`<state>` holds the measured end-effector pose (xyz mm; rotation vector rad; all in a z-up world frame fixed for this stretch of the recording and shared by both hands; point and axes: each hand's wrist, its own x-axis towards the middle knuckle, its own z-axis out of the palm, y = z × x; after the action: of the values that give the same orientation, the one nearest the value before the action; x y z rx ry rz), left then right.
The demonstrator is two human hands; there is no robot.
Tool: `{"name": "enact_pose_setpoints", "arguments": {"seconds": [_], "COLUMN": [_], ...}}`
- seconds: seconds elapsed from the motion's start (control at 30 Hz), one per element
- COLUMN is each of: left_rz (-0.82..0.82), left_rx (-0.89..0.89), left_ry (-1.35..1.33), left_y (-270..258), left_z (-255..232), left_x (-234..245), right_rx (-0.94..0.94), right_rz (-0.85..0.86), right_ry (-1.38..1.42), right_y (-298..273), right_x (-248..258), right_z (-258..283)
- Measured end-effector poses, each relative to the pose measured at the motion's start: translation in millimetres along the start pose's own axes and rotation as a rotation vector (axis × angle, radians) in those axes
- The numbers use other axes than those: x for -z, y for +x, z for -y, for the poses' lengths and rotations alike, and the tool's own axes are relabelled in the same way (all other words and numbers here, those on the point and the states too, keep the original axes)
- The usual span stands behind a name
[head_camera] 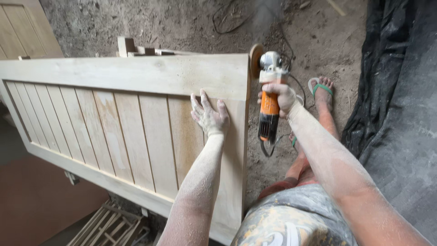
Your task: The person sands the surface and edges of a wooden door using a handheld power sander.
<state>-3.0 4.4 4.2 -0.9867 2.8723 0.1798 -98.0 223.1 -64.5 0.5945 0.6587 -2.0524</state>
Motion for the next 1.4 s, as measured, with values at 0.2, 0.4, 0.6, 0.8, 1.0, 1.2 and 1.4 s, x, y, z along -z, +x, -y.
{"name": "enact_pose_setpoints", "arguments": {"seconds": [0.2, 0.4, 0.6, 0.8, 1.0, 1.2, 1.4], "left_rz": [-0.008, -0.019, -0.015, -0.038, -0.067, -0.024, -0.005], "left_rx": [-0.003, -0.004, -0.007, -0.014, -0.064, -0.008, 0.011], "left_ry": [-0.017, -0.01, 0.006, 0.015, 0.021, -0.031, -0.014], "left_y": [-9.6, -8.7, -4.4, 2.4, 6.7, -4.9, -8.3], "left_z": [6.1, 6.3, 4.7, 3.3, 0.0, 0.2, 0.5], "left_x": [-0.8, -0.9, 0.3, -4.9, -2.1, 3.4, 9.1], "right_rx": [-0.021, -0.057, -0.065, -0.036, -0.026, -0.063, -0.053], "right_rz": [0.068, 0.008, 0.06, 0.05, -0.013, -0.01, 0.046], "right_ry": [0.007, 0.037, 0.104, 0.116, 0.123, 0.178, 0.194], "right_y": [-10.4, -26.5, -35.4, -25.8, -17.6, -29.0, -25.3], "right_x": [3.8, 2.9, 8.1, 12.9, 9.4, 11.7, 14.3], "right_z": [-14.9, -38.9, -61.6, -66.4, -69.0, -81.2, -89.1]}}
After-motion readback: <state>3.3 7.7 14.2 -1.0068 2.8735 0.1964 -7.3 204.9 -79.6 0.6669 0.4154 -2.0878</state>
